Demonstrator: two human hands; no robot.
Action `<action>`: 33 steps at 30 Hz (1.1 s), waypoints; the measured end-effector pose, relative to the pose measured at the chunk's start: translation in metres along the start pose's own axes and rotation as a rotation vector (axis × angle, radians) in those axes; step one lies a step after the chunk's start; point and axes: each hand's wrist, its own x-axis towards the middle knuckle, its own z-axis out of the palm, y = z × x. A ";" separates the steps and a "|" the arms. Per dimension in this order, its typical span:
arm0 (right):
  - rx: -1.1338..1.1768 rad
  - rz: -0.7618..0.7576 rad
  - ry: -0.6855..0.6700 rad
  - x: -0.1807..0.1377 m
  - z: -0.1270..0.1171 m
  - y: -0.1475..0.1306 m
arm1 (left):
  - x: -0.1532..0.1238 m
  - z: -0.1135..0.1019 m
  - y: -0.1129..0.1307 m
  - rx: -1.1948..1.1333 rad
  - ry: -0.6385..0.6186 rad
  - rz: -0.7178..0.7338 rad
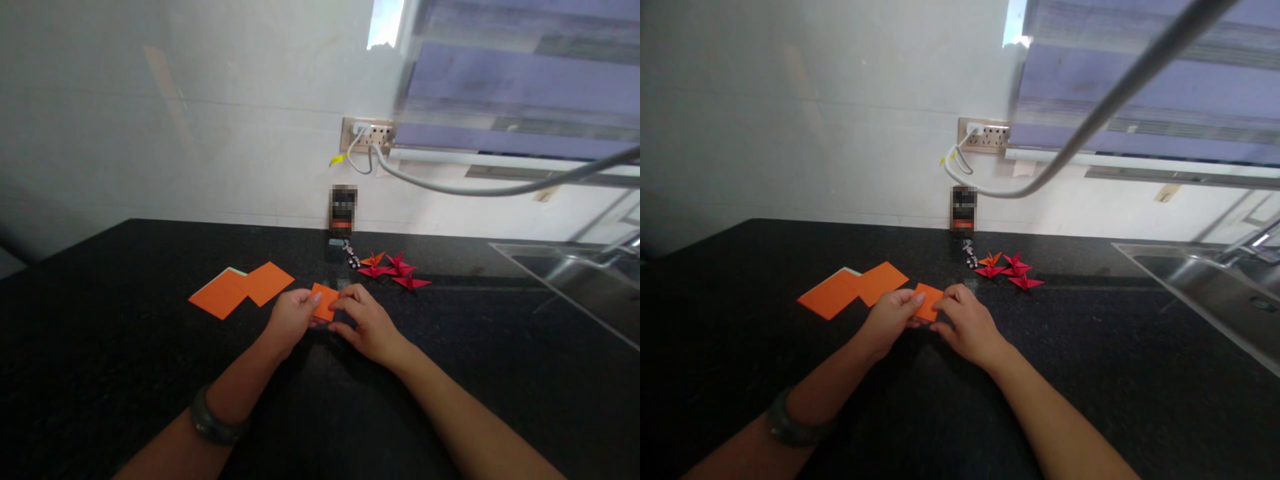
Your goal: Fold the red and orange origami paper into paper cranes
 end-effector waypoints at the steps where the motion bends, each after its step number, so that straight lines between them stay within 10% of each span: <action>1: -0.019 0.004 -0.007 0.000 0.000 0.000 | 0.000 0.000 -0.001 0.004 -0.007 0.003; 33: -0.009 0.072 0.183 0.003 0.005 0.001 | -0.004 0.004 -0.004 0.042 -0.272 0.000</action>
